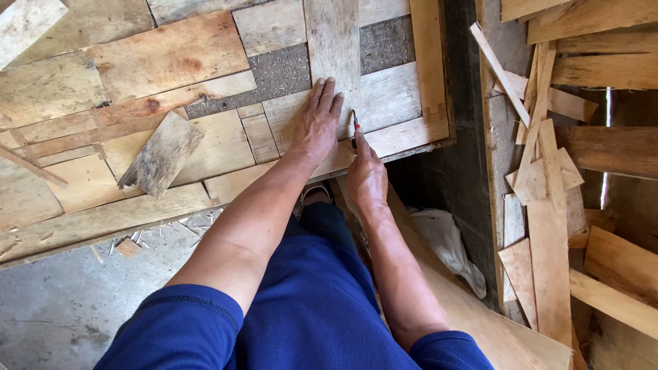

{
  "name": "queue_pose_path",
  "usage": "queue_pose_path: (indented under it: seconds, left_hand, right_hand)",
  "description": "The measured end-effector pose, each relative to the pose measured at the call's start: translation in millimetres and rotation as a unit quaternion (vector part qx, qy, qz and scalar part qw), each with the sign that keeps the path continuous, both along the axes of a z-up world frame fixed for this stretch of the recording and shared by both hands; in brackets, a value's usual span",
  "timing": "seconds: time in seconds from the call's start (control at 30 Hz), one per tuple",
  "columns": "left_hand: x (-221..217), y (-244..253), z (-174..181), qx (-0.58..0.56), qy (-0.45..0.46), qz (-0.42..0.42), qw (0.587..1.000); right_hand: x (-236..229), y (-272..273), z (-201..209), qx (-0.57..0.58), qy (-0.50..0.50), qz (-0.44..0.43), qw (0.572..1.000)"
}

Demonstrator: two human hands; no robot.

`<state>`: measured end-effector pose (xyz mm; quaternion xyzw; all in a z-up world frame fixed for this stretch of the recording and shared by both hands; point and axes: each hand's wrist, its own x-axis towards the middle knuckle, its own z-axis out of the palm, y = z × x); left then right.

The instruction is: Fitting and trimming small pieces of wood to create a mosaic-like pattern on a larger surface.

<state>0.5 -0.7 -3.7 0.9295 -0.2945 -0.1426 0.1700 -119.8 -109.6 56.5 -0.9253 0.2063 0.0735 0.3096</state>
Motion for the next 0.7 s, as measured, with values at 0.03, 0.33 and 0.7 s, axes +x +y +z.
queue_pose_path:
  seconds: [0.03,0.33,0.7]
  left_hand:
    - [-0.1,-0.4,6.3,0.0,0.001,0.0,1.0]
    - [3.4,-2.9,7.3,0.031,0.004,0.005,1.0]
    - [7.9,-3.3,30.5,0.063,0.025,-0.02,0.997]
  right_hand:
    - [-1.4,-0.4,4.7,0.0,0.001,0.0,1.0]
    - [-9.6,-0.1,10.5,0.02,0.001,0.013,1.0]
    - [-15.8,-2.2,9.5,0.005,0.002,0.034,0.999]
